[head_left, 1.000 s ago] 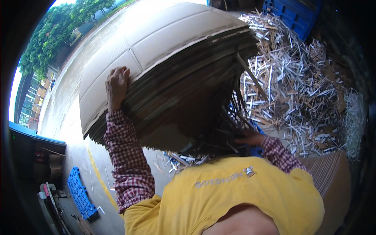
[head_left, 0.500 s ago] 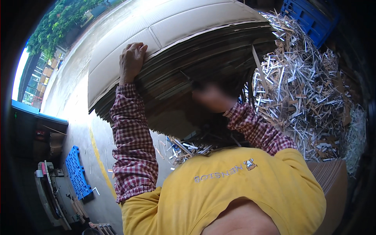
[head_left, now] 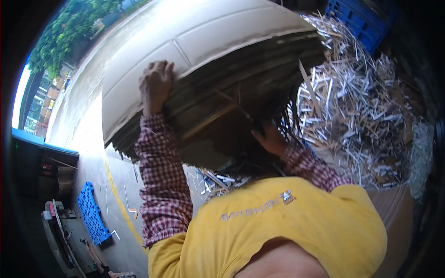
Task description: The recorder is stripping away unwanted parts or waste material from a stack of cardboard using a tool.
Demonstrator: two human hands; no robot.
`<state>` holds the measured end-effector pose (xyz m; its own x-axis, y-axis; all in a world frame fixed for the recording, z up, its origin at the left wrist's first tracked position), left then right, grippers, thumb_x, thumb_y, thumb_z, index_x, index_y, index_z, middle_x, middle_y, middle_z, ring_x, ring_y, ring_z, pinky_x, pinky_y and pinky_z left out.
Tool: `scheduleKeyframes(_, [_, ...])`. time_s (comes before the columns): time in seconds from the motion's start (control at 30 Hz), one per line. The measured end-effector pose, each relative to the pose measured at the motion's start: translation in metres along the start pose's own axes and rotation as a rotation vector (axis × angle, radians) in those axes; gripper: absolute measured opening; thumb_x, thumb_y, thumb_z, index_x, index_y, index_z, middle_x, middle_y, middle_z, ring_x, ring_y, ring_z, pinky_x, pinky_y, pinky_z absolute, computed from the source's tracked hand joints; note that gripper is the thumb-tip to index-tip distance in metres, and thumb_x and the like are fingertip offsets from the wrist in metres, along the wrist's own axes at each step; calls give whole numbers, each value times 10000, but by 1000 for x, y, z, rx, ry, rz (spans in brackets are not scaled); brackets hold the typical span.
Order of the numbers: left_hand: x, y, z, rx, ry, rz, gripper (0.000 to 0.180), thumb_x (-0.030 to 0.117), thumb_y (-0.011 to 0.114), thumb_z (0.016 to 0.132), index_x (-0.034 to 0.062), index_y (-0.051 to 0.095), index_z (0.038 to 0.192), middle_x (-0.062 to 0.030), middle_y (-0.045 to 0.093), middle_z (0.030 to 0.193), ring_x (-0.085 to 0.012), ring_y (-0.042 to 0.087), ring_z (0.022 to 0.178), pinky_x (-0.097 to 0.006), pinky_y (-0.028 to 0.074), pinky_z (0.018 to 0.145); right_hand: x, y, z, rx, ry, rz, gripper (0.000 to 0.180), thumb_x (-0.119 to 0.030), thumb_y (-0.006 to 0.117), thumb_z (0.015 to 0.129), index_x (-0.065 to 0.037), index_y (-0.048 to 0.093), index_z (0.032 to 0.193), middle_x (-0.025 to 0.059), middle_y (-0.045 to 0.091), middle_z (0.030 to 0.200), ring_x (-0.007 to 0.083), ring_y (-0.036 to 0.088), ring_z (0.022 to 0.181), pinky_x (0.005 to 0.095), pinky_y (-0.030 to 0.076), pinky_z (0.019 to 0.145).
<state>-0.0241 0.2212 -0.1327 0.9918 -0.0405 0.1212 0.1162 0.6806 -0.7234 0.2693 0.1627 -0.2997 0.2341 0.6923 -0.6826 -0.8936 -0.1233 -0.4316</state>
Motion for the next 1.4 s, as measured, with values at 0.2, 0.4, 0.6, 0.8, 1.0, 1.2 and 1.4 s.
scheduleKeyframes(0.2, [-5,2,-2,-46,5,-54,333,357,511,853,65,616,972,-114,593,1028,-284,549,962,-405,407,811,98,-25,-197,-478,778,-175,486,-319,611,789,3,512,1140,258,560,1061,358,548,1002,415,435,828])
scheduleKeyframes(0.4, [-9,-1,-4,-89,-25,-16,342,373,511,854,80,619,995,-110,595,1036,-281,546,979,-403,407,827,57,-39,-183,-609,553,96,508,-366,591,802,3,514,1143,233,582,1047,319,567,988,376,428,860])
scheduleKeyframes(0.6, [-11,6,-1,-46,-3,-50,357,391,511,850,87,629,995,-117,593,1053,-290,552,979,-411,409,829,-26,-10,22,-522,483,285,411,-365,569,838,21,600,974,132,634,810,177,585,737,309,446,706])
scheduleKeyframes(0.8, [-10,6,1,-41,15,-56,354,390,515,846,87,634,985,-114,598,1042,-286,553,976,-406,417,824,-25,17,67,-470,512,295,374,-358,557,846,10,613,808,70,598,672,148,559,638,291,423,602])
scheduleKeyframes(1.0, [-12,3,2,-26,-12,-61,329,368,526,843,87,637,973,-119,603,1023,-284,557,964,-400,425,821,27,-14,-95,-136,283,-183,363,-305,566,820,14,587,991,221,605,835,351,585,807,414,463,743])
scheduleKeyframes(1.2, [-11,5,0,-45,-3,-34,324,367,530,841,89,639,968,-120,603,1016,-289,564,946,-400,430,819,78,-109,-157,-820,736,-186,326,-271,592,813,-27,601,1029,88,631,779,124,588,687,291,467,621])
scheduleKeyframes(1.4, [-14,4,0,-31,0,-33,342,390,530,838,94,640,971,-106,605,1024,-290,567,952,-397,439,810,-48,-69,-37,-524,371,440,307,-285,592,817,20,606,849,45,566,658,95,512,662,269,408,602])
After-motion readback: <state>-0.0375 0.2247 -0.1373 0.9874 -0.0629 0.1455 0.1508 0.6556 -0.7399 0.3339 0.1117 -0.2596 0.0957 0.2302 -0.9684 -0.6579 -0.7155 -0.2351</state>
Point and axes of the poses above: each hand's wrist, its own z-axis towards the middle knuckle, its own y-axis out of the palm, x = y × z, the point moved 4 cm from there along z, towards the middle knuckle
